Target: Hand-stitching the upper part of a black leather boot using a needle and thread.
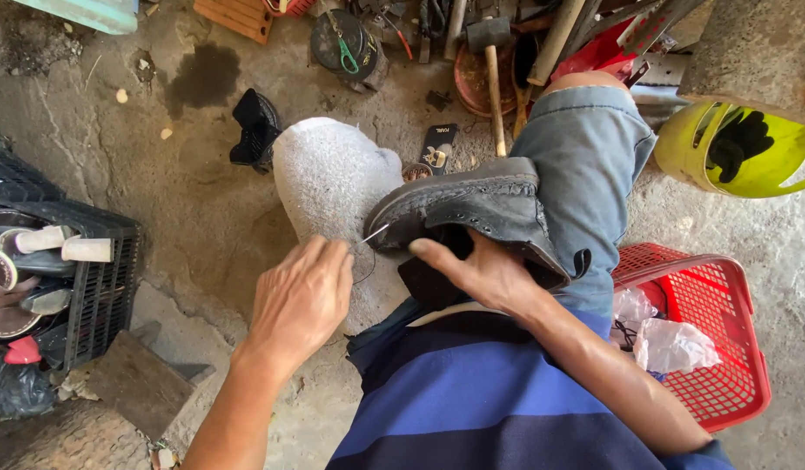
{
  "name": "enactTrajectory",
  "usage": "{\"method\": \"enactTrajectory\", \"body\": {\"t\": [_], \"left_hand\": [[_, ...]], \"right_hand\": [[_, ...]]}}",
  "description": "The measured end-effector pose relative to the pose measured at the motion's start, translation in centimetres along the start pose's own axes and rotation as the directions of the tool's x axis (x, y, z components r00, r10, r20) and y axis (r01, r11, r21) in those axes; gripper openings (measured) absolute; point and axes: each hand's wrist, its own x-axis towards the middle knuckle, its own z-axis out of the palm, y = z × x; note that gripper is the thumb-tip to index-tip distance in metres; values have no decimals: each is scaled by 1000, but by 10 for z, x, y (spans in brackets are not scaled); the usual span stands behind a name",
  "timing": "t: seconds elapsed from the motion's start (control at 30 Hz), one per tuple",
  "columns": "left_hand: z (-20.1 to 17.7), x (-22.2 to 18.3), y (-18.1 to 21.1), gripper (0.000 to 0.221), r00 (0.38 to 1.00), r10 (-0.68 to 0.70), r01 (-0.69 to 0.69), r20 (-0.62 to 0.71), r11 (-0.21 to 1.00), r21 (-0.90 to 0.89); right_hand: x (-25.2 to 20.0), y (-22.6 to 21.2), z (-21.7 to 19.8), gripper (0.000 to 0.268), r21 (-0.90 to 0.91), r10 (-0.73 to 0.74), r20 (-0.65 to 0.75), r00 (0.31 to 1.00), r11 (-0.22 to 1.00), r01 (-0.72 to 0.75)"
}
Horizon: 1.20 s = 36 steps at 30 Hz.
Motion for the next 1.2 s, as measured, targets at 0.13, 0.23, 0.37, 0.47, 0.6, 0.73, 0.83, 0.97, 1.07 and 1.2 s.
{"method": "enactTrajectory", "body": {"t": [0.13, 0.23, 0.37, 0.47, 0.6, 0.73, 0.83, 0.97, 1.07, 1.2], "left_hand": [[14, -10, 8, 36, 998, 50, -45, 37, 991, -127], [30, -19, 17, 34, 961, 139, -133, -237, 990, 43], [45, -27, 18, 38, 913, 213, -79, -349, 929, 361], [26, -29, 11, 44, 980, 44, -44, -193, 999, 4], [21, -27, -8, 46, 999, -38, 27, -15, 887, -462], [33, -26, -5, 48, 997, -63, 41, -43, 918, -394], [41, -25, -1, 35, 963, -8, -60, -270, 968, -242], [48, -21, 9, 25, 918, 58, -112, -392, 987, -117], [52, -22, 15, 27, 920, 29, -83, -390, 989, -123], [51, -37, 19, 33, 936, -25, -48, -352, 979, -198]], "right_hand": [[25, 25, 35, 100, 41, -106, -59, 993, 993, 109], [43, 36, 55, 95, -48, -149, -161, 976, 989, 143], [71, 58, 89, 86, -86, -80, -431, 899, 995, 48], [74, 66, 96, 87, -120, -121, -471, 874, 990, 72], [76, 69, 98, 88, -134, -82, -442, 893, 991, 25], [73, 64, 92, 90, -115, -37, -378, 925, 993, -7], [74, 63, 90, 91, -137, -1, -367, 930, 989, -53], [73, 61, 90, 94, -131, 10, -391, 920, 989, -67], [74, 60, 89, 93, -140, 41, -377, 925, 985, -101], [85, 84, 105, 95, -288, -42, -418, 907, 953, -89]]}}
